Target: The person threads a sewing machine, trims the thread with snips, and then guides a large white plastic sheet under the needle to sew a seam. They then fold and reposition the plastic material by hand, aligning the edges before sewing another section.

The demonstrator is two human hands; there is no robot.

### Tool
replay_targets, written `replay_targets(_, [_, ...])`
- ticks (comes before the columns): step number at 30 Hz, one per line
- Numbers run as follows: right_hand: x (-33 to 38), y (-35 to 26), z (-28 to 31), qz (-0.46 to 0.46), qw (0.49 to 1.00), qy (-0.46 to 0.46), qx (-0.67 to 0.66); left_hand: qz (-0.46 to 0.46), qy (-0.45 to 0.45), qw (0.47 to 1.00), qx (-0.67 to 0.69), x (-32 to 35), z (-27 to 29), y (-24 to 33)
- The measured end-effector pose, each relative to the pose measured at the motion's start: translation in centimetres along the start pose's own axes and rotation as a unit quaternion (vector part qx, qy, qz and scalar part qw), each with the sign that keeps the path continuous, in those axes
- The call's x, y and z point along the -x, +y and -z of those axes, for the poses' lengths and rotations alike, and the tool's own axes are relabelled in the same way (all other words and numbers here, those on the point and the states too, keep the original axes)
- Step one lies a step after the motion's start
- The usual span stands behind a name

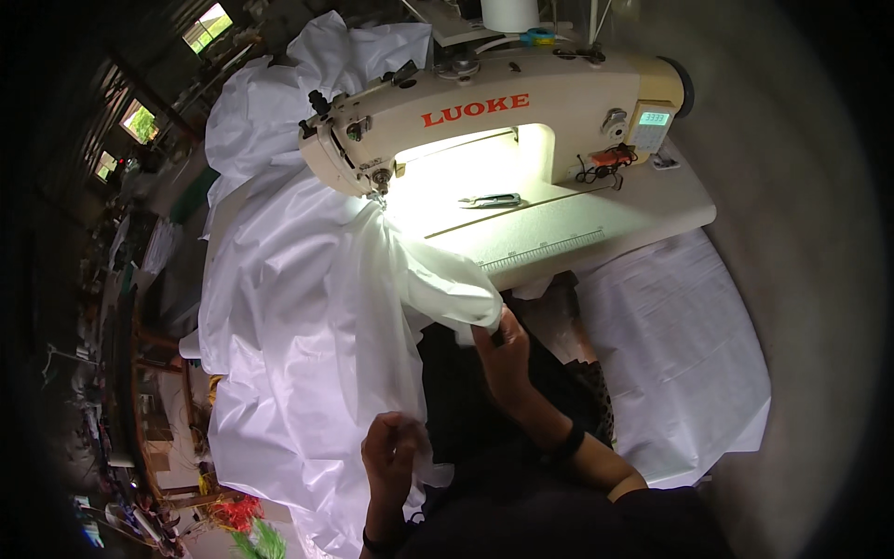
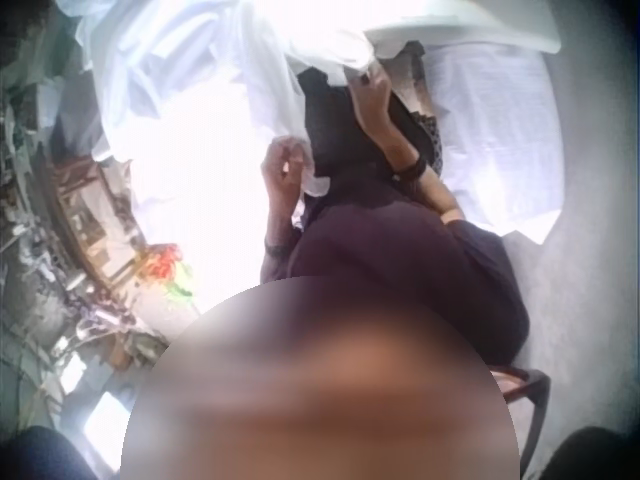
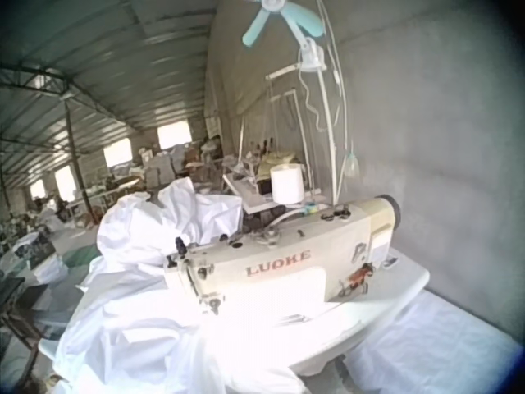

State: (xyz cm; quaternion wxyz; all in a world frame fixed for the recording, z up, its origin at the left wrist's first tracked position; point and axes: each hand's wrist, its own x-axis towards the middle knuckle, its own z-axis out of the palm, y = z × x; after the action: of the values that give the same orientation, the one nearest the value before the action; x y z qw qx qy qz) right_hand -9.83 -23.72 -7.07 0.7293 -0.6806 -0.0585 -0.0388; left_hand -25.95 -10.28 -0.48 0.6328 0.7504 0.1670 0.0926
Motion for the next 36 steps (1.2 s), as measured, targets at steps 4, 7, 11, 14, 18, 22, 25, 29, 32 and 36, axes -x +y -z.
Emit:
replay_targets(4, [-0.5,-1.6,2.9,0.205,0.930,-0.305,0.015,-0.020,0.058,0.996,0.058,-0.5,0.5,0.3])
replay_targets(7, [0.3,-2.8,4.2,0.217,0.925,-0.290,0.116,0.014,0.073,0.997,0.033,-0.9,0.2,0.1])
replay_targets(11, [2.9,-4.3,3.4,0.290,0.925,-0.138,0.202,0.028,0.054,0.996,0.059,-0.6,-0.8,-0.3])
replay_targets(14, [2.5,-5.6,2.6,0.384,0.865,-0.110,0.304,0.037,0.016,0.997,0.061,-0.2,-1.0,-0.4])
replay_targets(18, [-0.6,-7.4,3.4,0.412,0.786,-0.141,0.440,0.033,0.025,0.999,0.028,-0.3,-0.7,0.0])
replay_targets(22, [-0.6,-7.9,5.6,0.372,0.765,-0.333,0.406,0.063,0.025,0.997,0.034,-0.7,-0.9,0.5])
replay_targets(25, [1.9,-7.1,6.9,0.490,0.762,-0.333,0.264,-0.021,-0.002,0.999,-0.043,-0.9,-1.2,0.4])
replay_targets(29, [4.0,-5.8,6.3,0.257,0.929,-0.204,0.172,-0.018,-0.009,0.999,-0.035,-1.2,-1.6,-0.1])
replay_targets(32, [3.6,-5.5,4.1,0.197,0.930,-0.230,0.208,-0.030,-0.027,0.997,-0.064,-1.3,-1.7,-0.3])
replay_targets(36, [1.2,-5.1,2.3,0.308,0.877,-0.262,0.260,-0.036,-0.017,0.998,-0.052,-1.2,-1.5,0.0])
